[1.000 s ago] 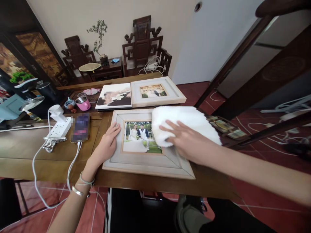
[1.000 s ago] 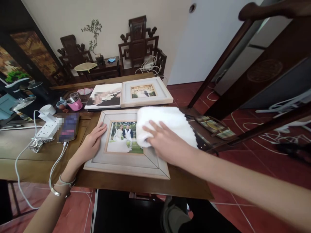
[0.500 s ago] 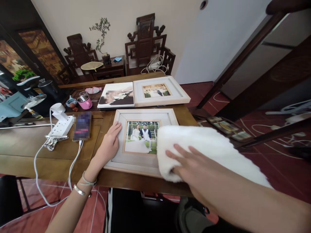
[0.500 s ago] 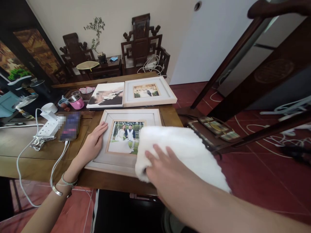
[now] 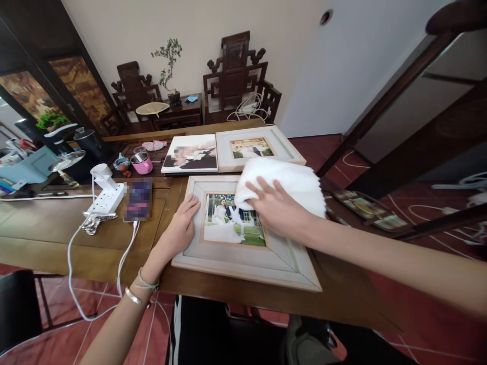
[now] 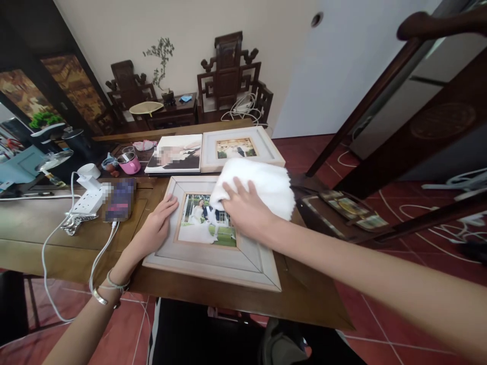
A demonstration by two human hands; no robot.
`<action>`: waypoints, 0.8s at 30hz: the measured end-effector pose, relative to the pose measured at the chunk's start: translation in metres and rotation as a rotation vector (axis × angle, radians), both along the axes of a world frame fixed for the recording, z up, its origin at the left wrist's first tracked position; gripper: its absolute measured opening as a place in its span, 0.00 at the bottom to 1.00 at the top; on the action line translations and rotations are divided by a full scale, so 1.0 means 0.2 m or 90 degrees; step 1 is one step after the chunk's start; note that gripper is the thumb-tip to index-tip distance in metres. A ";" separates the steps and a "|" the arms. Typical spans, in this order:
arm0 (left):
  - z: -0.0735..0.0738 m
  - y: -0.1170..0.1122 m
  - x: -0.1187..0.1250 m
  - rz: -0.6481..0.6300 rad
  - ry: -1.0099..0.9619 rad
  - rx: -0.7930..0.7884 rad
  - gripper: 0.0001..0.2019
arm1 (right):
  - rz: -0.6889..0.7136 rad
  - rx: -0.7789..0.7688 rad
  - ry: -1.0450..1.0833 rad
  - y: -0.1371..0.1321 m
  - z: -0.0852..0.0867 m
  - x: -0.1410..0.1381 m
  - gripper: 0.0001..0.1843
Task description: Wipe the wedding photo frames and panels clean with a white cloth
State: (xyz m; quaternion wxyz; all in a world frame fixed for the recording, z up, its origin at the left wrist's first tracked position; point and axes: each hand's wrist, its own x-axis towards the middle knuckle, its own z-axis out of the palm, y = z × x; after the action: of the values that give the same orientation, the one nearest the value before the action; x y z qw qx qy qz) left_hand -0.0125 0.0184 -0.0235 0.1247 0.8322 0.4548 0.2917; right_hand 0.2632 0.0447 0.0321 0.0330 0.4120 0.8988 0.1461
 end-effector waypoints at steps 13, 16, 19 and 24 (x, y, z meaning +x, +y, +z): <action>0.00 0.01 -0.01 -0.006 -0.013 0.000 0.27 | 0.122 -0.089 -0.001 0.19 0.03 -0.34 0.23; -0.01 0.01 0.00 0.001 -0.017 -0.001 0.25 | 0.101 -0.097 -0.008 0.18 0.05 -0.23 0.22; 0.00 0.00 0.00 0.009 -0.019 -0.004 0.25 | 0.074 -0.099 -0.015 0.17 0.06 -0.07 0.22; 0.00 0.00 0.01 0.023 -0.031 0.012 0.26 | 0.012 -0.055 0.018 0.17 0.06 0.18 0.18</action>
State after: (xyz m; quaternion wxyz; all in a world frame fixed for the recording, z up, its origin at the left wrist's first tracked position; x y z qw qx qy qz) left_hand -0.0097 0.0179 -0.0242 0.1228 0.8175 0.4641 0.3182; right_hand 0.2987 0.0780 0.0438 0.0367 0.4036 0.9086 0.1014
